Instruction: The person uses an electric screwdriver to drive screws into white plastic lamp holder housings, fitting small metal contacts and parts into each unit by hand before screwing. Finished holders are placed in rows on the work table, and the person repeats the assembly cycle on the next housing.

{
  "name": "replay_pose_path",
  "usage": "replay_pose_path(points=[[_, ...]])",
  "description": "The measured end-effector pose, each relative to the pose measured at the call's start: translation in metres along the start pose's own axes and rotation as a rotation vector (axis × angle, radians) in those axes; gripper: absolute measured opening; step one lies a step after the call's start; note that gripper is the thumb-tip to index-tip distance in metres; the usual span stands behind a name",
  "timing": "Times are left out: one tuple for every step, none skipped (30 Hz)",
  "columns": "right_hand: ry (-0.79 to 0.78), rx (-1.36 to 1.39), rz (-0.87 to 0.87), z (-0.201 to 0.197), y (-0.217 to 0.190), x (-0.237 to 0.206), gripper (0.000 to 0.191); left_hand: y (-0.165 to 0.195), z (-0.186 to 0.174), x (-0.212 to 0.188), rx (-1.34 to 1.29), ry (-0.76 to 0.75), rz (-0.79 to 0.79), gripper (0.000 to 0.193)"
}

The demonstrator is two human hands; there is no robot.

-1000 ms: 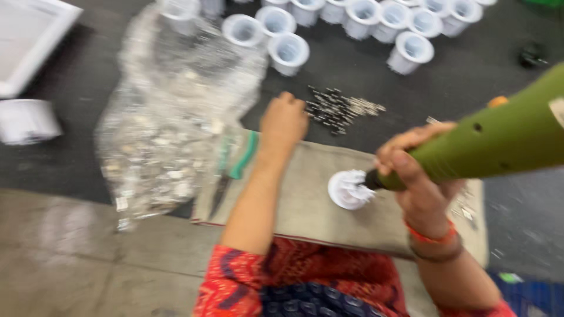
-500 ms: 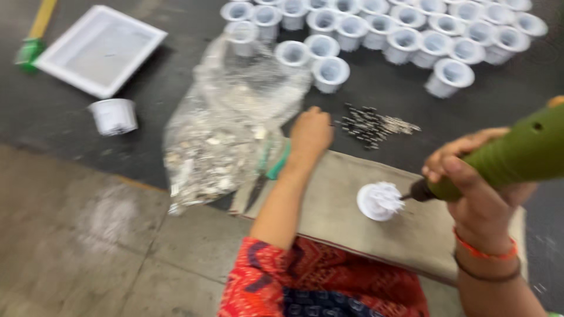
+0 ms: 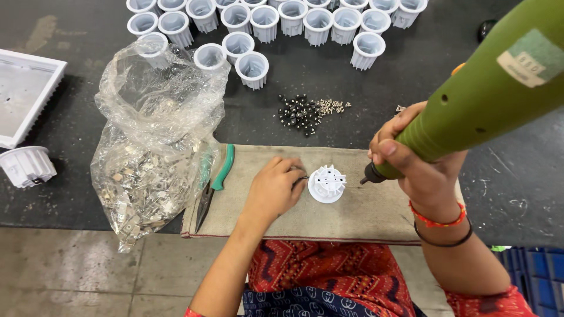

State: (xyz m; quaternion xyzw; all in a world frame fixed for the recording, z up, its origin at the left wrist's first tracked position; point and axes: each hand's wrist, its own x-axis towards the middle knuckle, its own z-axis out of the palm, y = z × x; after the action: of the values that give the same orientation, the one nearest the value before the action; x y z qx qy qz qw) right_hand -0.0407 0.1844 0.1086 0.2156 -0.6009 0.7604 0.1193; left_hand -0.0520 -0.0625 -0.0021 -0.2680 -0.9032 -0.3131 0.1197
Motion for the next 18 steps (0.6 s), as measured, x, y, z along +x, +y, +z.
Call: replay_pose_path(points=[[-0.003,-0.003,-0.004,0.001,0.001,0.0,0.025,-0.001,-0.001,-0.002,-0.004,-0.001,0.024,0.014],[-0.006,-0.006,-0.008,0.001,0.001,0.0,0.025,-0.001,-0.001,-0.003,0.0,0.002,0.028,0.015],[-0.006,-0.007,-0.01,0.002,0.002,-0.001,0.025,0.0,-0.001,-0.004,0.004,0.006,0.032,0.015],[-0.008,-0.005,-0.012,0.003,0.002,-0.001,0.026,0.0,-0.001,-0.005,0.008,0.012,0.036,0.016],[-0.011,-0.003,-0.015,0.003,0.002,-0.001,0.026,0.002,-0.001,-0.007,0.027,0.014,0.043,0.016],[-0.013,0.001,-0.015,0.003,0.002,-0.001,0.025,0.004,0.0,-0.008,0.046,0.016,0.05,0.016],[-0.014,0.004,-0.016,0.003,0.002,-0.002,0.025,0.006,0.0,-0.011,0.063,0.017,0.057,0.017],[-0.016,0.008,-0.016,0.003,0.002,-0.002,0.025,0.008,0.001,-0.012,0.055,-0.002,0.031,0.016],[-0.018,0.012,-0.018,0.003,0.002,-0.002,0.025,0.009,0.001,-0.015,0.048,-0.021,0.004,0.015],[-0.019,0.015,-0.017,0.003,0.002,-0.002,0.025,0.009,0.002,-0.016,0.041,-0.041,-0.023,0.014],[-0.02,0.017,-0.017,0.002,0.002,-0.003,0.025,0.01,0.003,-0.017,0.024,-0.033,-0.052,0.014],[-0.022,0.018,-0.015,0.002,0.002,-0.003,0.025,0.01,0.004,-0.018,0.008,-0.025,-0.082,0.015],[-0.022,0.014,-0.017,0.002,0.003,-0.003,0.024,0.01,0.005,-0.018,-0.008,-0.015,-0.11,0.015],[-0.022,0.01,-0.019,0.001,0.003,-0.002,0.024,0.01,0.005,-0.018,0.005,-0.03,-0.122,0.015],[-0.02,0.001,-0.023,0.001,0.003,-0.003,0.024,0.011,0.005,-0.018,0.016,-0.045,-0.133,0.015],[-0.019,0.0,-0.022,0.001,0.003,-0.003,0.024,0.011,0.003,-0.017,0.026,-0.059,-0.145,0.014],[-0.017,-0.002,-0.022,0.0,0.002,-0.003,0.024,0.012,0.002,-0.016,0.009,-0.061,-0.168,0.014],[-0.015,0.005,-0.017,0.0,0.002,-0.003,0.024,0.012,-0.001,-0.013,-0.008,-0.062,-0.191,0.014]])
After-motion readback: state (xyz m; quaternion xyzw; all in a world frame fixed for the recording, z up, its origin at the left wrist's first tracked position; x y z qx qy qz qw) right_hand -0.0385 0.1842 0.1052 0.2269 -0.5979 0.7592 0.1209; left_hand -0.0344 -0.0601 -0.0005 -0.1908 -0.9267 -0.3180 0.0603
